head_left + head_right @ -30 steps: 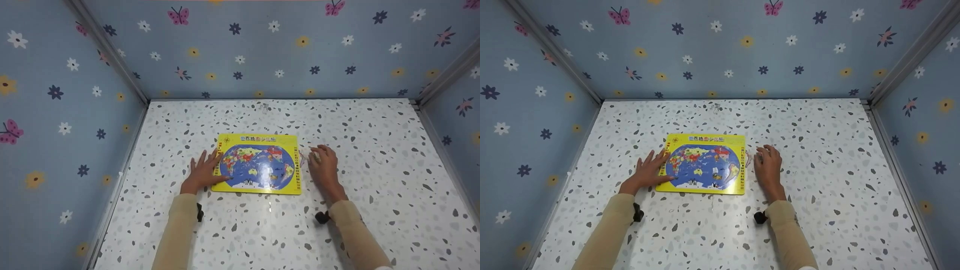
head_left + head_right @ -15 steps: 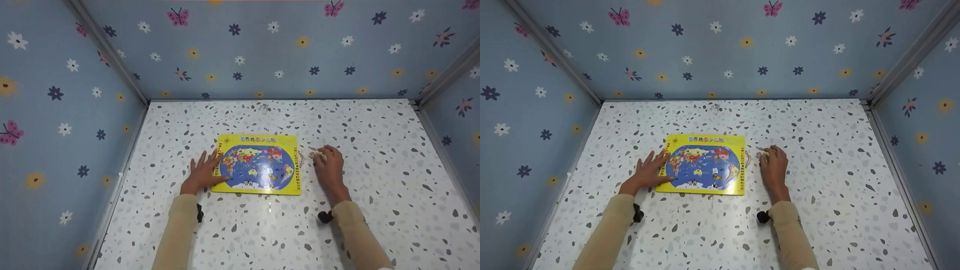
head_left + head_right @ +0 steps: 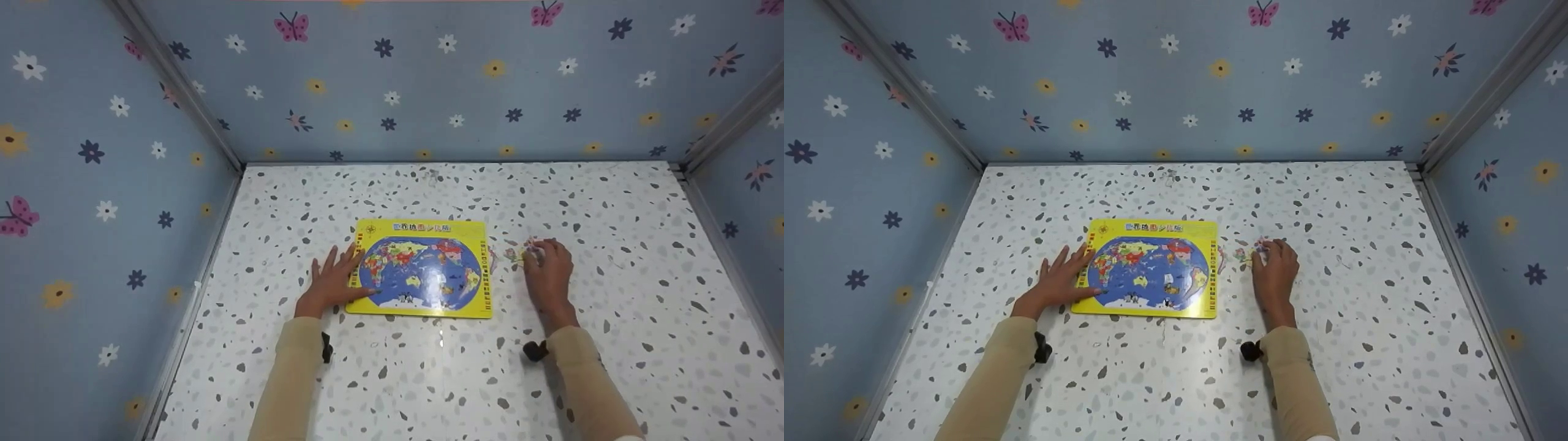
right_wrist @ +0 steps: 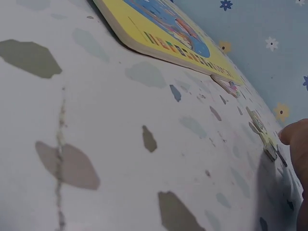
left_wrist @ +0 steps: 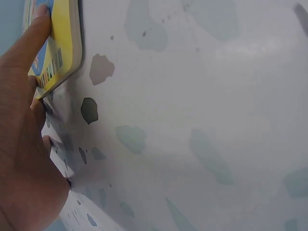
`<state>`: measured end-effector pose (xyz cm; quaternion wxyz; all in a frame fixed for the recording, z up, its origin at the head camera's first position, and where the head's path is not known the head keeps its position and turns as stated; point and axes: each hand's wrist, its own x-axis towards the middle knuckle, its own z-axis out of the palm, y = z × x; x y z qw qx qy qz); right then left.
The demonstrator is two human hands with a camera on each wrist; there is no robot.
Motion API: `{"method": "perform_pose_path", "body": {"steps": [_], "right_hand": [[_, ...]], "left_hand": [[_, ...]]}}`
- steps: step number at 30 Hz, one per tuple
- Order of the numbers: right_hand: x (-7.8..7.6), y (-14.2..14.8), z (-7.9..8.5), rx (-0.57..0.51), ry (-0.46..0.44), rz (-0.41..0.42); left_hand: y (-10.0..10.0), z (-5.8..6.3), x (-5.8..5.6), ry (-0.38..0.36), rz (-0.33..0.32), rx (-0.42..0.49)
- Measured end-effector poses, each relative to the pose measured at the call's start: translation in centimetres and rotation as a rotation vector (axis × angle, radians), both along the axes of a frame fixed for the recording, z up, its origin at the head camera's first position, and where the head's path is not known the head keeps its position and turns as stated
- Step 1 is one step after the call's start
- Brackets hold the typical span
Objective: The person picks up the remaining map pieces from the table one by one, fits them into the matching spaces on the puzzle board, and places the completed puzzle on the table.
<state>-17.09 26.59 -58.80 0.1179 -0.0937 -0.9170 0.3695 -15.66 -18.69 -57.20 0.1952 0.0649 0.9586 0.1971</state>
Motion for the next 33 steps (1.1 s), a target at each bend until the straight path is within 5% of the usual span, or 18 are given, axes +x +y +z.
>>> {"method": "perform_pose_path", "body": {"steps": [11, 19, 33], "right_hand": [[-0.5, 0.6, -0.2, 0.052, -0.091, -0.056], [-1.0, 0.7, -0.5, 0.118, -0.015, -0.068], [-1.1, 0.6, -0.1, 0.116, -0.090, -0.090]], "left_hand": [[-0.1, 0.2, 0.1, 0.002, 0.002, 0.010], [-0.1, 0.2, 0.1, 0.024, -0.012, 0.027], [-0.1, 0.2, 0.3, 0.028, 0.002, 0.052]]}}
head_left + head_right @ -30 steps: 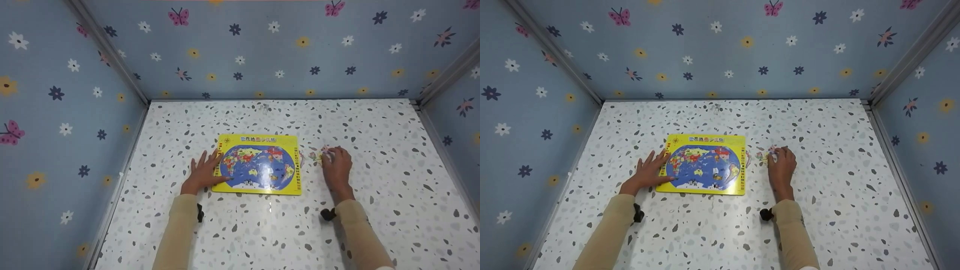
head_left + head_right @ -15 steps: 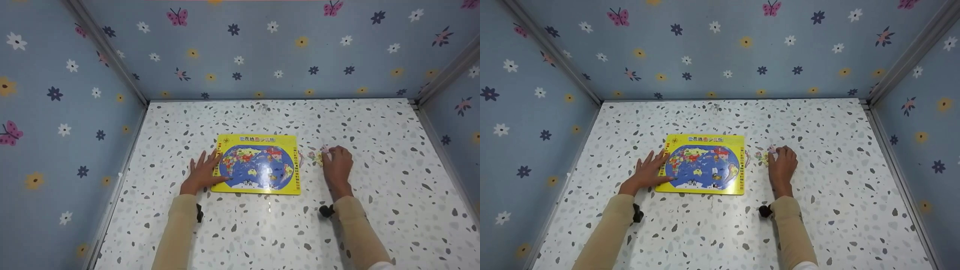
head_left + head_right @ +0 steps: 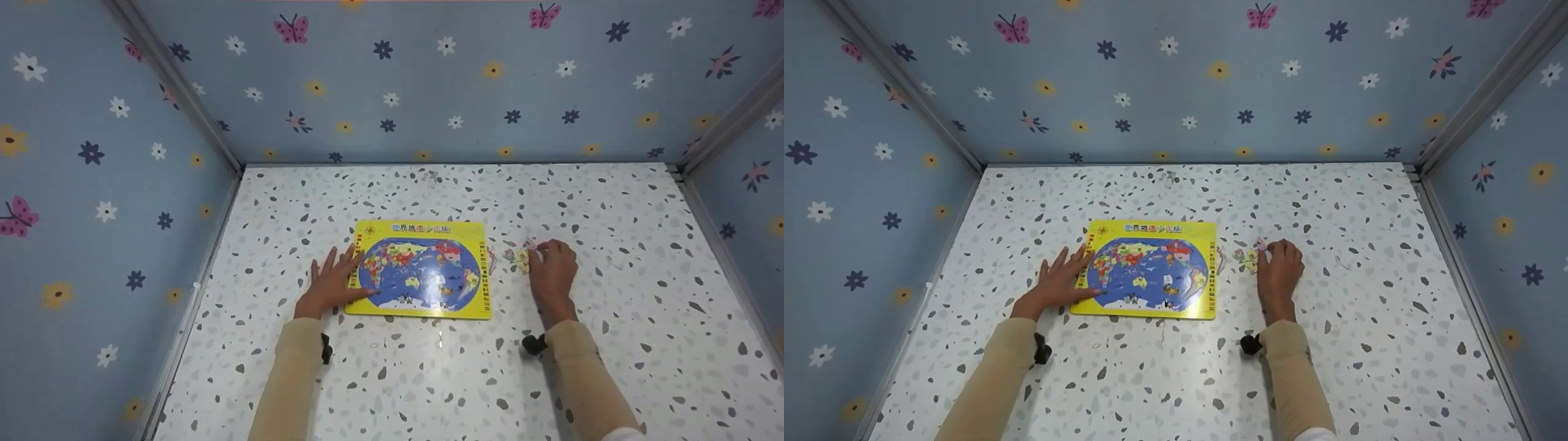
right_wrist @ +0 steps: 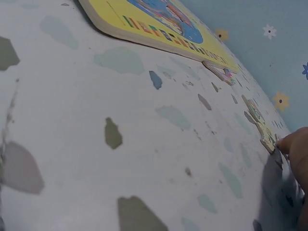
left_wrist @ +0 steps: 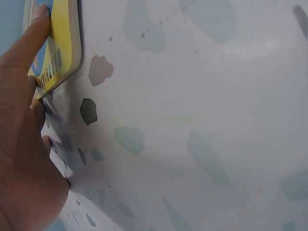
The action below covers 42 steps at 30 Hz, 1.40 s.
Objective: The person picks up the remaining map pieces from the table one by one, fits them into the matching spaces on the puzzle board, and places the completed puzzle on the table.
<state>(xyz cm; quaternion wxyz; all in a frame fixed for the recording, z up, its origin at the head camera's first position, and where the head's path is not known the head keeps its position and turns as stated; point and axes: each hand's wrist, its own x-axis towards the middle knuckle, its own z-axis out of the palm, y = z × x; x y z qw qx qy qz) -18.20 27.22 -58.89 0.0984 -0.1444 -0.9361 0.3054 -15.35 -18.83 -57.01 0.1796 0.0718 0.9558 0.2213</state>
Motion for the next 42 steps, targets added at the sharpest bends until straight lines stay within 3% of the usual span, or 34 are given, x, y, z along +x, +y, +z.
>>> {"method": "perform_pose_path", "body": {"steps": [20, 27, 38, 42], "right_hand": [[0.2, 0.3, -0.4, -0.068, 0.034, -0.001], [0.4, 0.5, -0.7, -0.079, 0.083, -0.015], [0.9, 0.5, 0.4, -0.115, 0.079, -0.030], [0.9, 0.5, 0.7, -0.123, 0.115, -0.019]], "left_hand": [[0.0, -0.3, -0.2, -0.022, 0.014, -0.015], [0.0, -0.1, -0.1, -0.023, 0.016, -0.011], [0.1, -0.2, -0.3, -0.041, 0.012, -0.037], [0.1, -0.1, -0.3, -0.022, -0.002, -0.033]]}}
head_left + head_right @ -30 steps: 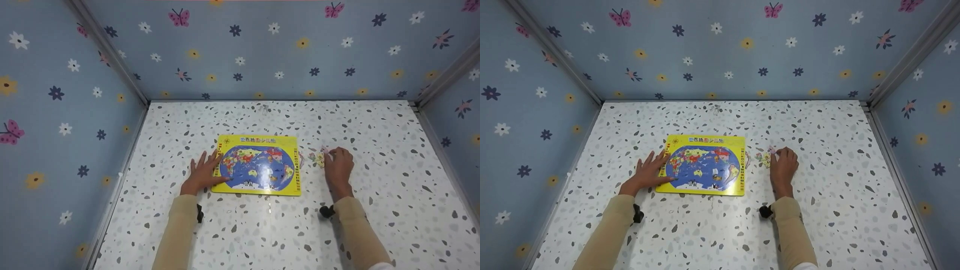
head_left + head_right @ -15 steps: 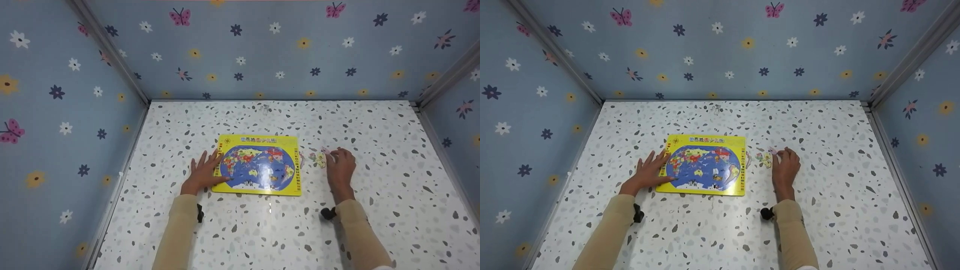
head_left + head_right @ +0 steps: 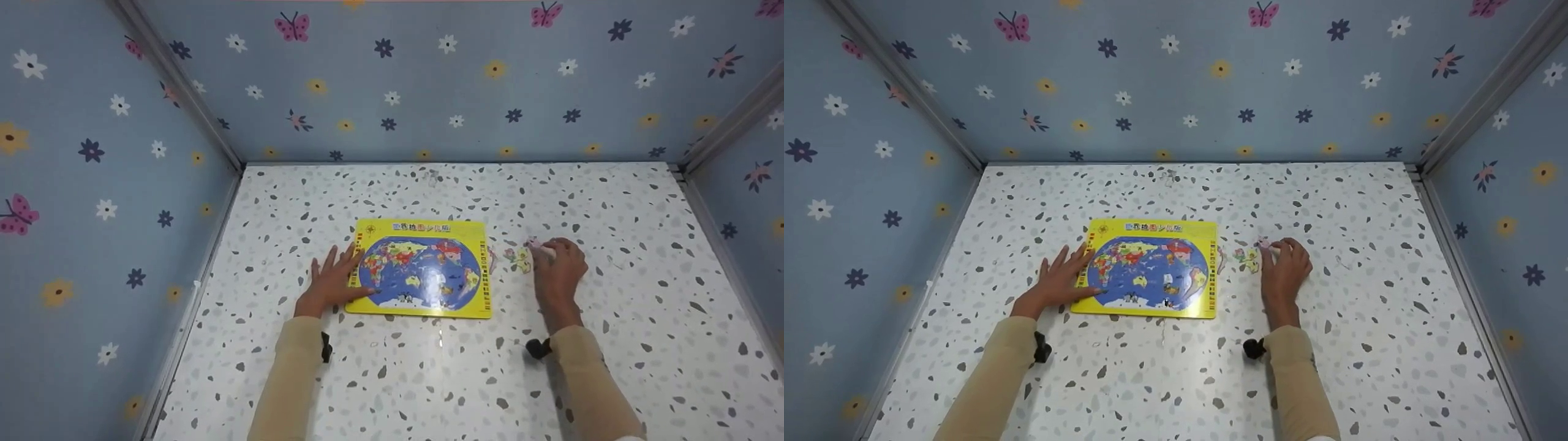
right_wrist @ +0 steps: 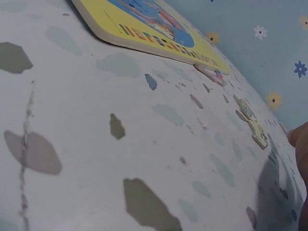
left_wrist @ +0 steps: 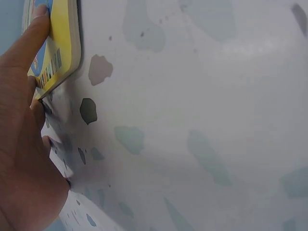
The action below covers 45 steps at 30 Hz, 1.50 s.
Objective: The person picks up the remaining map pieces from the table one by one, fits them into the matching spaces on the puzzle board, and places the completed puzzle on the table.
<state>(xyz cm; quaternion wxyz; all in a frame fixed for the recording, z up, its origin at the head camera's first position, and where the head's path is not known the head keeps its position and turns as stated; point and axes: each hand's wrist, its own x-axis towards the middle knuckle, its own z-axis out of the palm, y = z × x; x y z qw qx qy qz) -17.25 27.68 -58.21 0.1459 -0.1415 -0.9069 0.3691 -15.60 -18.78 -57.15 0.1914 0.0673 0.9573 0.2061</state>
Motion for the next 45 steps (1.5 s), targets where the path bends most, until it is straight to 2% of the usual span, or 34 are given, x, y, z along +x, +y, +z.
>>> {"method": "perform_pose_path", "body": {"steps": [8, 24, 32, 45], "right_hand": [[0.0, -0.5, 0.7, -0.020, -0.025, 0.008], [0.0, -1.8, 1.1, 0.027, 0.047, 0.066], [-0.1, -2.5, 1.5, 0.056, 0.098, 0.097], [0.1, -4.0, 2.2, 0.057, 0.114, 0.128]], "left_hand": [[-0.1, 0.0, 0.3, 0.018, 0.002, 0.013], [-0.1, -0.2, 0.1, -0.006, 0.015, 0.007], [0.0, 0.1, 0.3, 0.023, -0.006, 0.000], [-0.1, 0.1, 0.3, 0.021, 0.000, 0.025]]}}
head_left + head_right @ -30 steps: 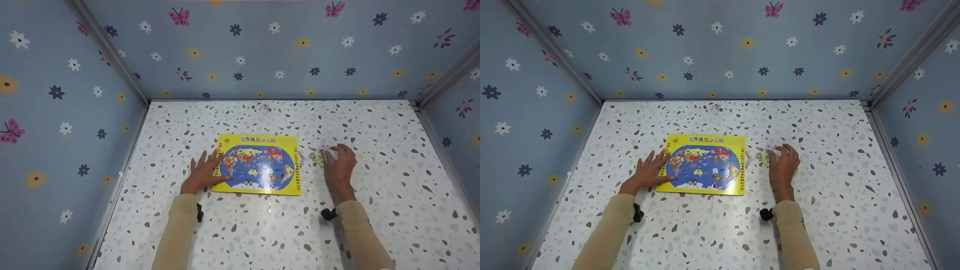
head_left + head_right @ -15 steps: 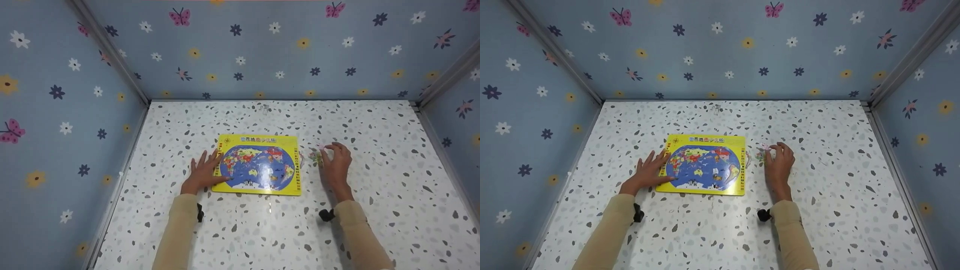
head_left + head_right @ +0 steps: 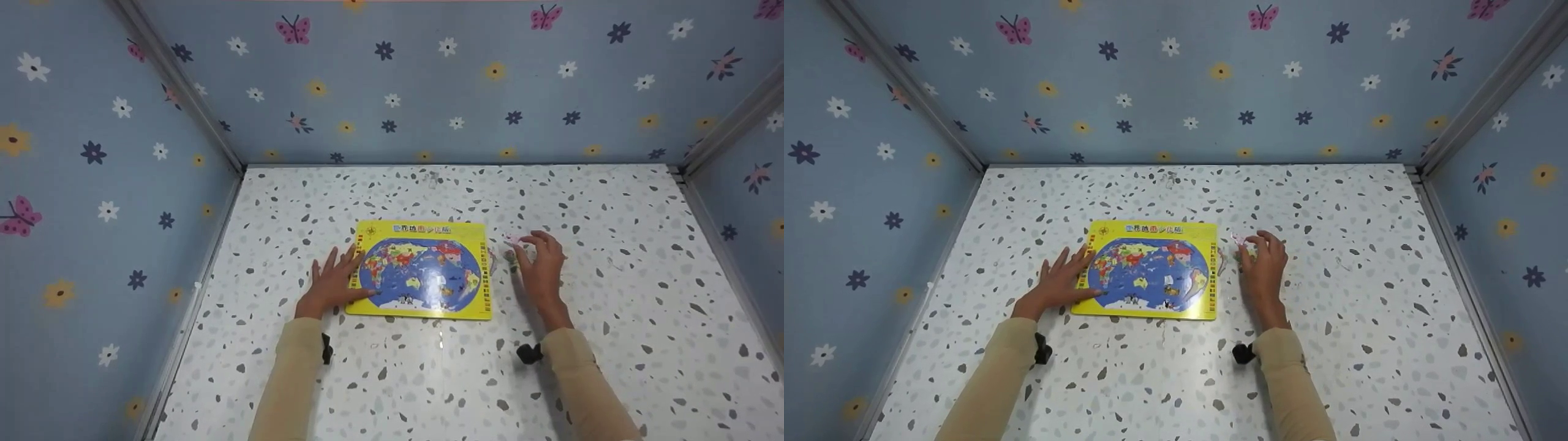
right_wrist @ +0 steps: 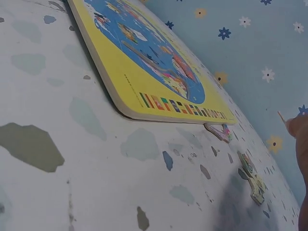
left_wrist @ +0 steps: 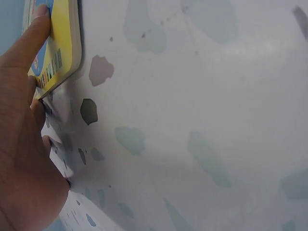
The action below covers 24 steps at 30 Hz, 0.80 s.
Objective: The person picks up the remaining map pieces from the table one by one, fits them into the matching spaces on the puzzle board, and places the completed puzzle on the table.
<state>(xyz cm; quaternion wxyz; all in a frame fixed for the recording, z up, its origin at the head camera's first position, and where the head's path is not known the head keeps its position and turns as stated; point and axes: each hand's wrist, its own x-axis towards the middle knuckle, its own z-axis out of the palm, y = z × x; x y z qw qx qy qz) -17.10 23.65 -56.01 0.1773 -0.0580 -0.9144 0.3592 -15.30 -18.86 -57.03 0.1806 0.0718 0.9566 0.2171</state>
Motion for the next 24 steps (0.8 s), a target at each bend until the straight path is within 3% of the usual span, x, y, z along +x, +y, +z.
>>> {"method": "perform_pose_path", "body": {"steps": [12, 24], "right_hand": [[0.3, -1.3, -0.2, 0.019, -0.022, 0.044], [0.2, -1.8, -0.1, -0.015, 0.042, 0.130]], "left_hand": [[0.0, -0.1, 0.3, -0.016, 0.007, -0.008], [0.0, -0.1, -0.2, -0.018, 0.003, -0.013]]}}
